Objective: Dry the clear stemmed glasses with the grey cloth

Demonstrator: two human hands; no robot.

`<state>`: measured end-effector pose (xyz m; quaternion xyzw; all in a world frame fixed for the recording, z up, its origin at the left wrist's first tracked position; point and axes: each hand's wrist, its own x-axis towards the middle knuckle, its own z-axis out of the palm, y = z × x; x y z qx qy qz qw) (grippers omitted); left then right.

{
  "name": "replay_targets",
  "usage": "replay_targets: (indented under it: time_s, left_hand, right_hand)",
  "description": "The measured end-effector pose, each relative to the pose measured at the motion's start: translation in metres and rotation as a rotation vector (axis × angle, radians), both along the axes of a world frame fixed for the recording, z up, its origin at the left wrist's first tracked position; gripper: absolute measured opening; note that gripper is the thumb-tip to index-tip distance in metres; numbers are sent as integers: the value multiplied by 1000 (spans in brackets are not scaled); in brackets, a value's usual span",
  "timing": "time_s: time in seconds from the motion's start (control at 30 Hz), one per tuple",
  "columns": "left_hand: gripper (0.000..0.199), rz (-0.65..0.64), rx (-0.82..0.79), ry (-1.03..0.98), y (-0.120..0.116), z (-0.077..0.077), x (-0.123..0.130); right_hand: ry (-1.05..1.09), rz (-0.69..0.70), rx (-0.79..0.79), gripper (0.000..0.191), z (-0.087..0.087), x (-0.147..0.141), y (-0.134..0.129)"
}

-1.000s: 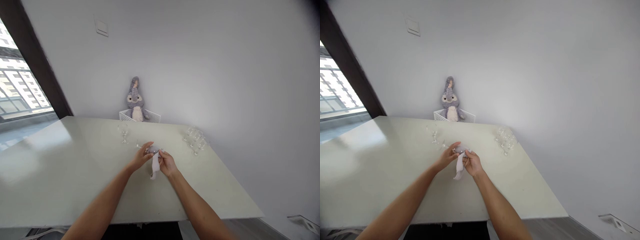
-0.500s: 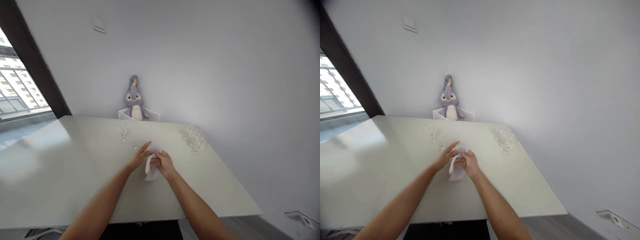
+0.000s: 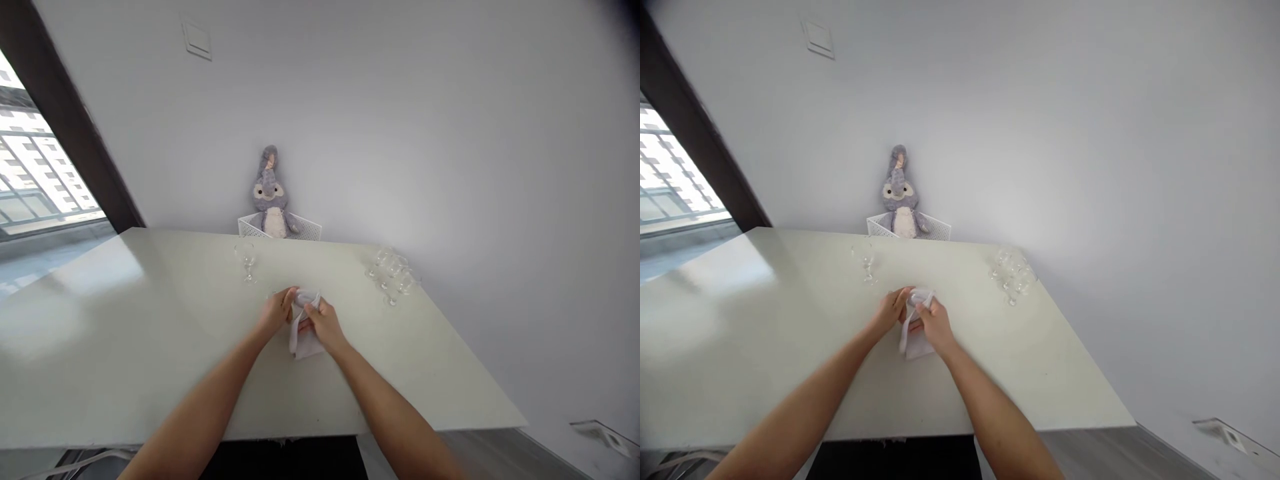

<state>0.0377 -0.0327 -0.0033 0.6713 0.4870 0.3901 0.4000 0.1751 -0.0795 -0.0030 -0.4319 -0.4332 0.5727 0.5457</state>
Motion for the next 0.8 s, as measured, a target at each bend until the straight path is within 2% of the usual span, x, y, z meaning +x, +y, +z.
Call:
replay_targets:
  time_s: [0.07,0.13,0.23,0.37,0.43,0.53,0.57,0.63,0.73,0.8]
  left_hand:
    - [43,91,278,131,-2,4,-3]
    - [35,70,480,180,-4,10,-5]
    - [31,-48,552,167,-4,16,-7]
    - [32,-106,448,153,3,13,-12]
    - [34,-115,374,190,6,11,-15]
    - [36,-156,200,212,5,13,-19]
    - [36,-214,124,197,4,15,-20]
    - [36,-410,-41,132,0,20,-21]
    - [41,-695,-276,45,-4,25,-23]
    - [42,-775,-377,17,-4,24,-25]
  right_hand:
    - [163,-49,-85,21,3,12,8]
    - [310,-95,-152,18,6,24,15]
    - [428,-64,-251,13,6,33,20]
    - [400,87,-251,15,8,31,15]
    - [253,194,-153,22,15,33,9]
    - [-79,311,34,31,30,42,-2]
    - [-177,336,81,31,36,46,-5]
    - [-311,427,131,28,45,56,-9]
    - [-398,644,153,20,54,70,-11]
    - [-432,713,184,14,56,79,-10]
